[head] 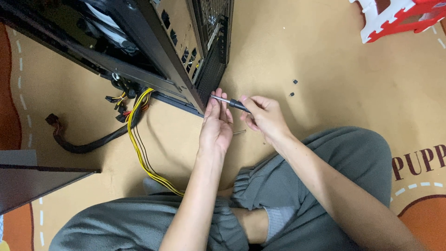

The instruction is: Removing a power supply unit from a computer case and unscrewing its fan grill for maintenance or cleaning.

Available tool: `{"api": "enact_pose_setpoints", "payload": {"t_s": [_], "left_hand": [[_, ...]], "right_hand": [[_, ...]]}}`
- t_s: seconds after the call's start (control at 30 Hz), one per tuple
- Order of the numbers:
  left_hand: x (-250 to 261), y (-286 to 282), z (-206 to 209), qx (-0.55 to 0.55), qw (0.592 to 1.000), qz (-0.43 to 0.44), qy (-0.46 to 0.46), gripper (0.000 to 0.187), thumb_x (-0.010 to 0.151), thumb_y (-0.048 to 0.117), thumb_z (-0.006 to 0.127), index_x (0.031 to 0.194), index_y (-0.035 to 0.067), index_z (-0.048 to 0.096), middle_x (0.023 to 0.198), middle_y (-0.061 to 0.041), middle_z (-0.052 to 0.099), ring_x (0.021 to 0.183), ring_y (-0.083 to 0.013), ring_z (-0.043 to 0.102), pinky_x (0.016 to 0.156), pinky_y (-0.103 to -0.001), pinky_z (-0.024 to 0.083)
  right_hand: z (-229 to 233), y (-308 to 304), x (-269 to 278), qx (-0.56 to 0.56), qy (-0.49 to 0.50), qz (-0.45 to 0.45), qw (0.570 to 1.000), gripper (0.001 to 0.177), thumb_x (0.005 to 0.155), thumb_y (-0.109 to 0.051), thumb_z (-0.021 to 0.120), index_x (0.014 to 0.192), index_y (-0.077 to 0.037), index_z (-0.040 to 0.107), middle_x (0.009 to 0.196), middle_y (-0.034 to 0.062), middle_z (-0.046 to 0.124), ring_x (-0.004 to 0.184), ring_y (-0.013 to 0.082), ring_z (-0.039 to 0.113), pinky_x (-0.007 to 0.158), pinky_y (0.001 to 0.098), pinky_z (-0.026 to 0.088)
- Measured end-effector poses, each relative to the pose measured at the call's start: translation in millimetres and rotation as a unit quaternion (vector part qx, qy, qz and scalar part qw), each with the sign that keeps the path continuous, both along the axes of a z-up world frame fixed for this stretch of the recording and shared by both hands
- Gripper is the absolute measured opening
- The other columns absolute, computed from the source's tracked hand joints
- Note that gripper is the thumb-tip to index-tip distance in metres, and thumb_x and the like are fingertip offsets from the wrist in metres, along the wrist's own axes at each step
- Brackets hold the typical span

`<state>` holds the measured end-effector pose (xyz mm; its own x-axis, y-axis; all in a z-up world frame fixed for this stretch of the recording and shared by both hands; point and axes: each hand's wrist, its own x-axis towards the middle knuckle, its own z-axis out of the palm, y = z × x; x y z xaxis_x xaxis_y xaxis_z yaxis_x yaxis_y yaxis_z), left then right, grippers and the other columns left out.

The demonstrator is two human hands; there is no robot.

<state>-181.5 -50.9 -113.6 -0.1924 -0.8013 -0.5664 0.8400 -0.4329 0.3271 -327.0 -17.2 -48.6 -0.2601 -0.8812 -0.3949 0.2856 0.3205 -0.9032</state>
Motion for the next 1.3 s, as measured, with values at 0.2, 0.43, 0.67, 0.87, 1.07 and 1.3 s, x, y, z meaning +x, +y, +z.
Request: {"api": "enact_pose_setpoints", "payload": {"t_s": [0.2,0.43,0.67,0.87,1.07,1.3], "left_hand": [[-2.8,-0.1,-26.2,0.023,0.995,0.044,0.081,0.037,0.119,0.009,0.062,0.156,0.011,0.067,0.158,-0.011,0.075,0.142,-0.023,0.074,0.102,-0.029,0.068],[-7.2,8.6,-76.8,0.141,0.988,0.051,0.04,0.028,0.119,0.008,0.062,0.146,0.011,0.07,0.139,-0.009,0.081,0.128,-0.0234,0.08,0.106,-0.033,0.072],[-2.9,8.8,-30.1,0.135,0.989,-0.008,-0.053,0.034,0.11,0.011,0.064,0.141,0.023,0.073,0.128,0.006,0.083,0.115,-0.011,0.082,0.094,-0.023,0.068],[-0.9,4.2,25.2,0.082,0.995,-0.016,-0.053,0.032,0.11,0.021,0.074,0.141,0.026,0.074,0.14,0.01,0.08,0.125,-0.0071,0.076,0.095,-0.02,0.061],[0.6,1.0,23.9,0.055,0.998,-0.016,-0.036,0.034,0.111,0.029,0.077,0.145,0.028,0.073,0.151,0.014,0.077,0.132,-0.0045,0.073,0.096,-0.018,0.058],[0.0,-10.8,2.6,0.074,0.996,0.024,0.037,0.031,0.106,0.022,0.086,0.136,0.019,0.077,0.14,0.004,0.083,0.125,-0.0106,0.08,0.092,-0.022,0.066]], "right_hand": [[-24.4,0.7,-0.5,-0.03,-0.072,-0.017,0.997,0.039,0.094,-0.002,0.094,0.13,0.001,0.077,0.117,0.0111,0.076,0.086,0.0116,0.073,0.071,0.02,0.064],[-12.3,-1.4,-0.4,0.022,-0.003,-0.009,1.0,0.042,0.118,-0.041,0.072,0.118,0.001,0.078,0.067,0.0164,0.064,0.034,0.0076,0.045,0.026,0.0213,0.028],[6.3,-2.2,1.7,-0.001,-0.028,-0.02,0.999,0.037,0.109,-0.029,0.078,0.127,0.004,0.072,0.089,0.0164,0.066,0.047,0.0093,0.052,0.039,0.0224,0.038],[-18.0,-3.2,-4.4,-0.054,-0.022,-0.025,0.998,0.036,0.098,-0.005,0.091,0.129,0.005,0.075,0.093,0.0172,0.068,0.054,0.0089,0.055,0.044,0.0215,0.043],[-2.3,-2.8,-3.1,-0.019,-0.041,-0.014,0.999,0.034,0.115,-0.025,0.075,0.127,0.007,0.073,0.081,0.0189,0.065,0.038,0.0058,0.045,0.032,0.0217,0.03],[-5.9,-3.9,-4.5,0.016,-0.022,-0.004,1.0,0.039,0.116,-0.033,0.075,0.133,0.001,0.07,0.086,0.0149,0.068,0.048,0.0054,0.048,0.037,0.0192,0.035]]}}
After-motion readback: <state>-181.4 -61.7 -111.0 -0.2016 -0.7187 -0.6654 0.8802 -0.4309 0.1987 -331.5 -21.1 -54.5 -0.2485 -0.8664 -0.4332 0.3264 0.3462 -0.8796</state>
